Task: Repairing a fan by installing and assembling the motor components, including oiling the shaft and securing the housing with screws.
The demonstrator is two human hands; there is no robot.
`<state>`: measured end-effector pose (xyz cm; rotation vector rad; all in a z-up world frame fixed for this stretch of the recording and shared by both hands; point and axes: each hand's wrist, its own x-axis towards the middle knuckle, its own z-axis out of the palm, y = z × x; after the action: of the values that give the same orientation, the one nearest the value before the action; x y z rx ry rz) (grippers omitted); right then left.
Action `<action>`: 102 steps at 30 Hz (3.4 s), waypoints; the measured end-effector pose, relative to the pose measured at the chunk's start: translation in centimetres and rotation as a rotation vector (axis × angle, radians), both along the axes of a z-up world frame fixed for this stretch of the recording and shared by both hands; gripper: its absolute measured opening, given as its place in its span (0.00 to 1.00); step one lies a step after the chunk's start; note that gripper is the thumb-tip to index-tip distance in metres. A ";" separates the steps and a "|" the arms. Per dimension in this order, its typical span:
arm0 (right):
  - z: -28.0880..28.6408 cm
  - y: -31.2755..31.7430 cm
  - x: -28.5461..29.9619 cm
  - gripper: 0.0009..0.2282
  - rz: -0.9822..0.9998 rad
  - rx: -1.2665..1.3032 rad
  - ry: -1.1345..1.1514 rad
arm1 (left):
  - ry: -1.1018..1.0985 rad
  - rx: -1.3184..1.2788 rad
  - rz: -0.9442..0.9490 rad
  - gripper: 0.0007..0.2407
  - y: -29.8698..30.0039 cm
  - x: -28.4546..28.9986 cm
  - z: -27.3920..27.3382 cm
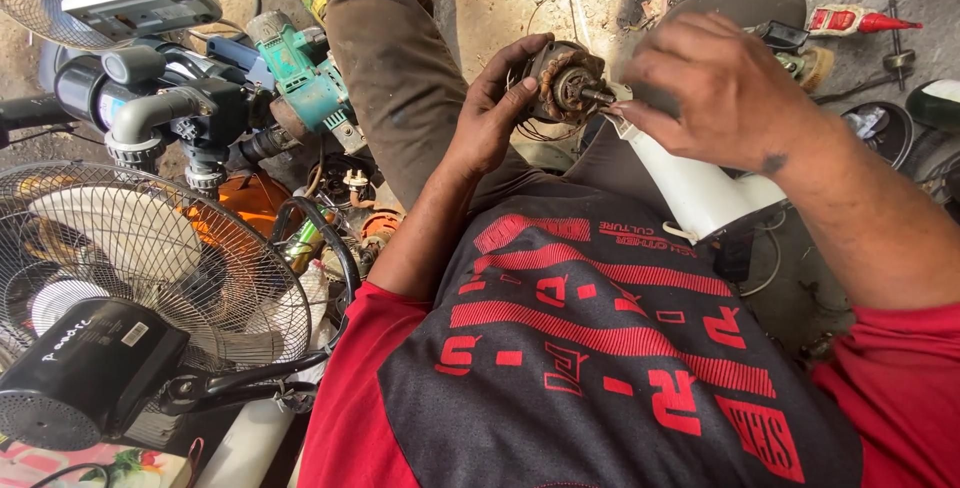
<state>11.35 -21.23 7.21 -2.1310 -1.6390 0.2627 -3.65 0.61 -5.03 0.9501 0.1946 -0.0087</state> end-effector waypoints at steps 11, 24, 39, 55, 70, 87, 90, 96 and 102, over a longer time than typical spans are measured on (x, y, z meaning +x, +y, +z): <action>-3.2 0.3 -2.3 0.08 0.000 0.042 -0.102 | -0.031 0.063 0.001 0.16 -0.2 0.2 0.2; -2.3 0.7 -2.4 0.03 -0.014 0.101 -0.125 | -0.007 0.045 0.017 0.17 -0.3 0.3 -0.6; -2.4 -0.5 -2.0 0.07 -0.228 0.128 0.123 | 0.100 -0.277 0.076 0.18 -0.2 -0.6 -6.5; -1.7 0.7 -1.2 0.07 -0.151 -0.010 0.322 | -0.003 0.131 -0.025 0.18 1.1 0.4 -2.6; -3.1 -1.2 -2.0 0.06 -0.021 0.106 0.008 | -0.029 0.394 -0.060 0.19 0.2 1.1 2.7; -6.1 4.3 -5.5 0.05 -0.358 0.482 -0.015 | 0.365 0.263 0.187 0.17 5.2 -2.3 -2.2; -6.2 4.0 -5.5 0.07 -0.329 0.487 -0.065 | 0.369 0.366 0.219 0.18 5.2 -1.8 -0.4; -2.7 -2.4 -0.2 0.04 -0.275 0.657 0.115 | 0.336 0.500 0.154 0.16 4.3 -0.8 1.8; -16.6 -18.5 13.1 0.17 -1.122 -0.072 1.057 | 0.401 0.259 0.169 0.19 5.9 -3.2 1.7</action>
<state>24.47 -39.77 -9.41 -2.0011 0.1798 0.8460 -6.83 6.53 -3.32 1.1814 0.6587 -0.0194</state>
